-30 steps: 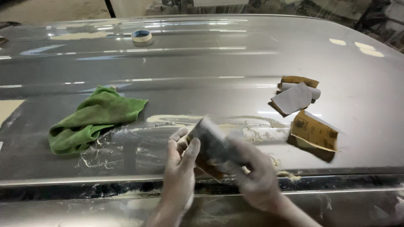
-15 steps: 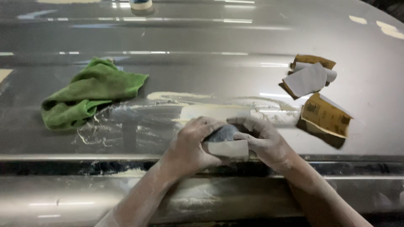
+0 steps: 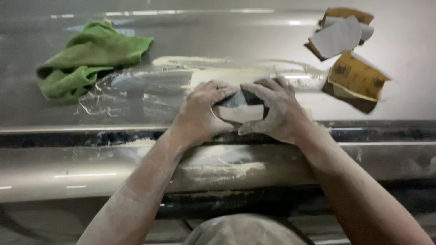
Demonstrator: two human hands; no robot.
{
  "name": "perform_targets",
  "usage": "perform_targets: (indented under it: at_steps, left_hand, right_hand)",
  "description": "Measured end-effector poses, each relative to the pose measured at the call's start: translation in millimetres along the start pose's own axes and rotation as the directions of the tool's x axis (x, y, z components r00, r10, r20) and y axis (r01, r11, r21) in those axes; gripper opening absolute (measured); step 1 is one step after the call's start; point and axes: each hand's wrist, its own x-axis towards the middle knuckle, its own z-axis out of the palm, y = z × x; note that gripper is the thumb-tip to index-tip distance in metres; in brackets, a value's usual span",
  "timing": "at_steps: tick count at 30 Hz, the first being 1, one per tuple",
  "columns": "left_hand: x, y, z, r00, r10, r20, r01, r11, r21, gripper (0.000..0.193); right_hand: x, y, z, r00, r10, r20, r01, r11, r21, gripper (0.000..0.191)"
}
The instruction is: The person sands a section of a car hood using a sanding block and sandpaper. They repeatedly rub the block over a localized area, occasionally adjusting the sandpaper and wiping away dust with a cloth.
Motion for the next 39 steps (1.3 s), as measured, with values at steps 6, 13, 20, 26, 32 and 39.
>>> perform_targets:
  at_steps: [6,13,20,26,32,39]
  left_hand:
    - [-11.9,3.8,-12.1,0.983,-0.18,0.038,0.179,0.984,0.024,0.079]
    - [-26.4,24.0,-15.5,0.999,-0.001,-0.037,0.004,0.997,0.079,0.077]
    - [-45.3,26.1,-1.1,0.998,-0.023,-0.059,0.026,0.998,0.065,0.074]
    - [-28.5,28.9,-2.0,0.998,-0.054,-0.02,0.057,0.981,0.186,0.066]
    - [-14.3,29.8,-12.9,0.999,-0.034,-0.007,0.035,0.983,0.179,0.059]
    - [-16.6,30.5,-12.9,0.994,-0.109,0.002,0.108,0.988,0.11,0.061]
  right_hand:
    - [-3.1,2.2,0.8,0.998,-0.038,-0.045,0.035,0.998,-0.057,0.101]
    - [-20.8,-7.1,-3.3,0.991,-0.091,-0.095,0.085,0.995,-0.06,0.094]
    - [-41.9,-12.2,-1.6,0.995,0.027,-0.093,-0.03,0.999,-0.028,0.082]
    - [-27.8,-28.7,-3.5,0.991,0.097,-0.097,-0.102,0.993,-0.053,0.081]
    - [-22.0,-19.9,6.1,0.993,0.045,-0.111,-0.053,0.996,-0.066,0.07]
    - [-16.9,-29.8,0.0,0.989,0.047,-0.14,-0.057,0.996,-0.07,0.069]
